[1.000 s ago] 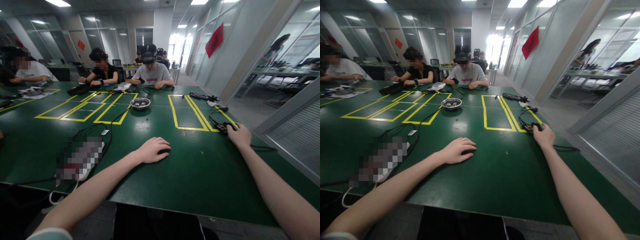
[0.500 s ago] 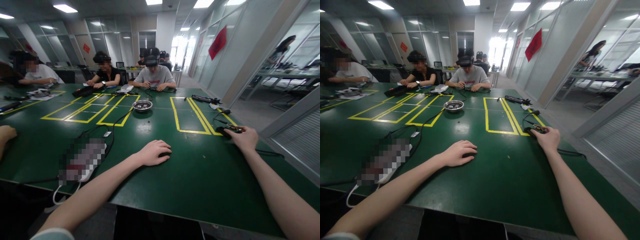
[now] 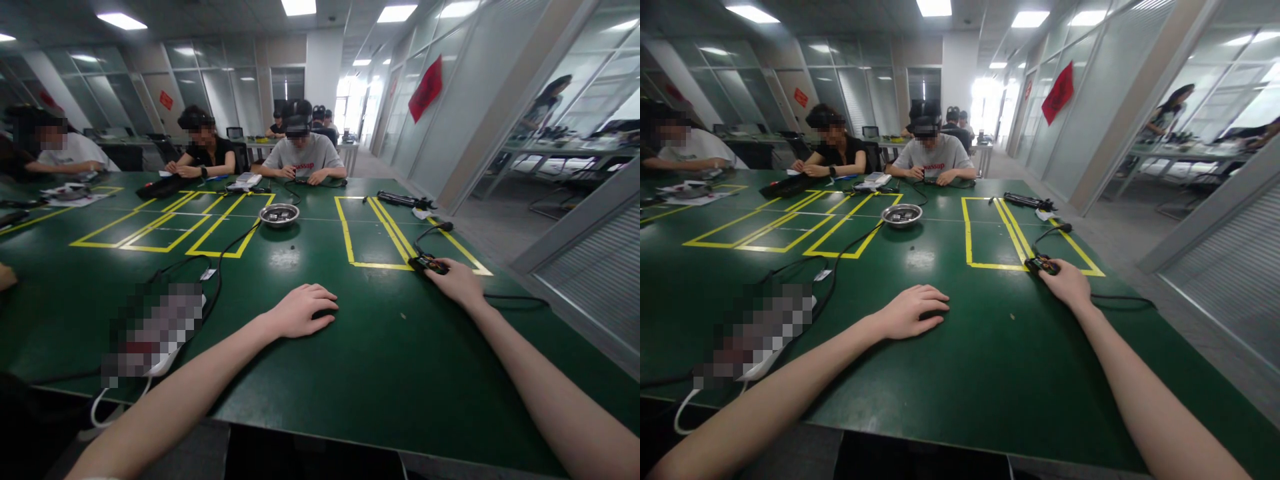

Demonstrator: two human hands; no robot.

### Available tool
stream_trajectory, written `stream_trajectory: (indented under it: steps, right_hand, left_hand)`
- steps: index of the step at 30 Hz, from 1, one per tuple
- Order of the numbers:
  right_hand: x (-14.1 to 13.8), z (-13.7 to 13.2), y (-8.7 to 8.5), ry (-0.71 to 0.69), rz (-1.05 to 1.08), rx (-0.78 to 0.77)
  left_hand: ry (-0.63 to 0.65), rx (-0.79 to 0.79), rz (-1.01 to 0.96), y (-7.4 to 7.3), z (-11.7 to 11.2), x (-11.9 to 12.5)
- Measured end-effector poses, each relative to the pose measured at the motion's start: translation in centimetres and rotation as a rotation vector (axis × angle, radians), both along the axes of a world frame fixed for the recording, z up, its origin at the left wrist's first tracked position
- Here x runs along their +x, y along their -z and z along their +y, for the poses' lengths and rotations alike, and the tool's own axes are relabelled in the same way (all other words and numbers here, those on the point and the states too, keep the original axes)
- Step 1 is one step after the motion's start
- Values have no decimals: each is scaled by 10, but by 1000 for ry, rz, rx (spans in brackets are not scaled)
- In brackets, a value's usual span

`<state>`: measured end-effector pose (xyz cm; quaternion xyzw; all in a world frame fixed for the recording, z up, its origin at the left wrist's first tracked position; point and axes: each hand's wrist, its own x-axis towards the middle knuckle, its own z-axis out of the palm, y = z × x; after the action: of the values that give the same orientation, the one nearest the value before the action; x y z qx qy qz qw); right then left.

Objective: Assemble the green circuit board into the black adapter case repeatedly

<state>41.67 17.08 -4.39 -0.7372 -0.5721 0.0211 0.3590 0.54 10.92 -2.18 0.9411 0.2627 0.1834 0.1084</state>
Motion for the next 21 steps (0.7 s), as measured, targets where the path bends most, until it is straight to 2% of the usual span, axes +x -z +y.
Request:
stream_trajectory:
  steps: [1, 3, 5, 7, 9, 11, 13, 15, 18, 21]
  right_hand:
    - [-13, -3, -2, -32, -27, -41]
    - [-47, -12, -7, -220, -34, -71]
    - [-86, -29, -12, -479, -1, -78]
    - [-123, -50, -17, -803, 18, -105]
    - [-153, -71, -21, -1088, 30, -130]
    - [-171, -86, -24, -1234, 65, -136]
    - [-178, -93, -24, -1277, 66, -126]
    - [-176, -93, -23, -1251, 38, -90]
    - [-169, -86, -20, -1137, -27, 15]
    - [-162, -77, -18, -957, -136, 92]
  left_hand:
    - [-4, 1, -3, 0, 0, 0]
    - [-23, 16, -19, -1, -1, 0]
    - [-50, 49, -58, -3, -3, 1]
    - [-62, 78, -111, -6, -5, 2]
    - [-34, 63, -126, -7, -7, 3]
    - [5, 10, -100, -8, -8, 4]
    - [24, -35, -73, -8, -9, 4]
    - [13, -43, -73, -8, -9, 3]
    - [-19, -26, -61, -8, -8, 2]
    - [-57, -5, -16, -9, -4, -1]
